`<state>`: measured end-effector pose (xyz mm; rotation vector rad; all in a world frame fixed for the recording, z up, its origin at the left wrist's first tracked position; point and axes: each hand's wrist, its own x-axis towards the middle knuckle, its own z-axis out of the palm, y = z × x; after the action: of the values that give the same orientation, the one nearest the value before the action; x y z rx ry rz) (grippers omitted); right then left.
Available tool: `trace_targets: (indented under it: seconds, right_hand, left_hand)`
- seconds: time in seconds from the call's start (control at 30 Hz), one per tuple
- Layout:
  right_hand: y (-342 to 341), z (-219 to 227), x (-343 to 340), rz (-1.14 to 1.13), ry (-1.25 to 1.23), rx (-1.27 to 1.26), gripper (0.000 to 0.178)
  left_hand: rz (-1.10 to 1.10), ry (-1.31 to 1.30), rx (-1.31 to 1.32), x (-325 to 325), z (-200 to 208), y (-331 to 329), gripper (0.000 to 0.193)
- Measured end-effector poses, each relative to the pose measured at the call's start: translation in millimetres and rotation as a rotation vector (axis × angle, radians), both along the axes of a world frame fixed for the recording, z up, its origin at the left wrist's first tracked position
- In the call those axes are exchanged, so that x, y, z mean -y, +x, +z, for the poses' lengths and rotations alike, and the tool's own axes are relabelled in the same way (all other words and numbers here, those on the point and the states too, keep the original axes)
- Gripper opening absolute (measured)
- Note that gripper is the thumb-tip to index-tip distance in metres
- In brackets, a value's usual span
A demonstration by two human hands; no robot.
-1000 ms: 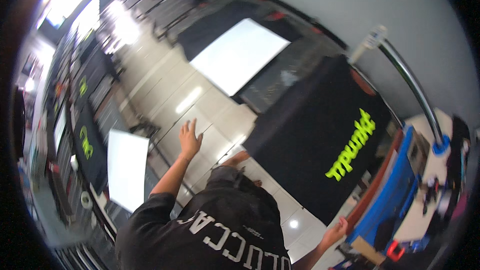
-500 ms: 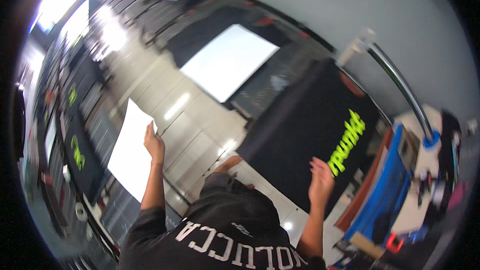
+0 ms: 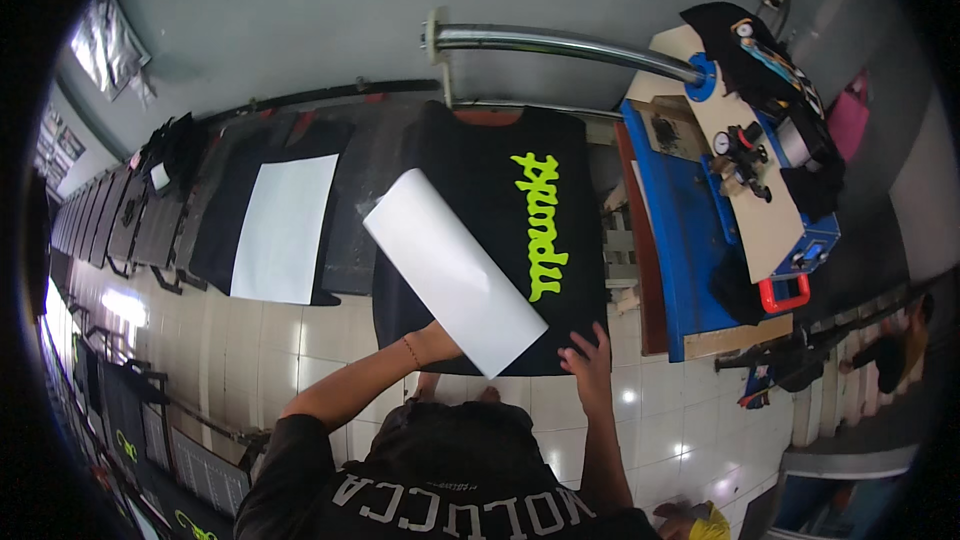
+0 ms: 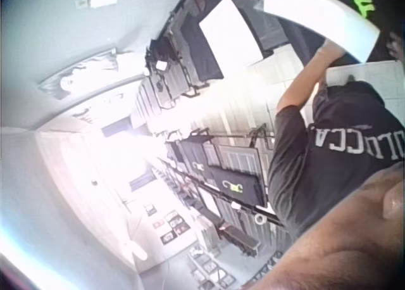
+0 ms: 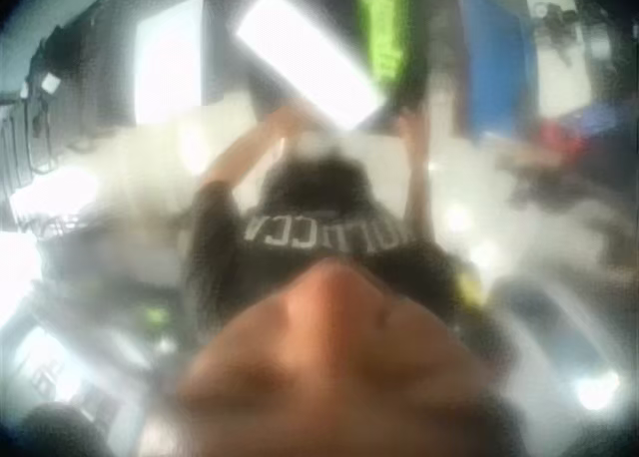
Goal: The person places black shirt panels onto printing boards, covers them with paper sheets, and operates a heat press machine to apply the logo design. They also move between multiple boards to process different garment pieces.
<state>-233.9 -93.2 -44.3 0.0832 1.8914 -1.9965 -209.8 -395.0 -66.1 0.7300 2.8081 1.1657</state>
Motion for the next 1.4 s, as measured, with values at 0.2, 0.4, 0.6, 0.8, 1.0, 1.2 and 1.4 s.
trace_targets:
  seconds: [0.2,0.4,0.6,0.8,1.0,1.2,1.4]
  right_hand:
    - [21,-9,-5,0.023,0.052,0.084,0.093]
    - [21,-6,36,0.09,-0.041,0.105,0.111]
    - [22,-4,67,0.088,0.164,-0.2,0.121]
    - [10,-12,80,-0.149,0.259,-0.177,0.106]
    - [15,-3,85,-0.076,0.63,-0.628,0.078]
    - [-31,-20,66,-0.442,0.388,-0.135,0.03]
    - [-68,-41,44,-0.499,0.236,0.034,0.031]
  left_hand:
    - [-0.18,0.143,0.119,4,17,-13,0.04]
    - [-0.311,-0.08,-0.184,18,24,-25,0.041]
    - [-0.472,-0.081,-0.051,19,51,-57,0.043]
    - [-0.534,-0.199,-0.083,12,39,-76,0.044]
    - [-0.448,-0.265,0.054,23,14,-70,0.049]
    - [-0.286,-0.428,0.068,29,27,-53,0.055]
    - [-0.042,-0.333,-0.073,34,7,-35,0.061]
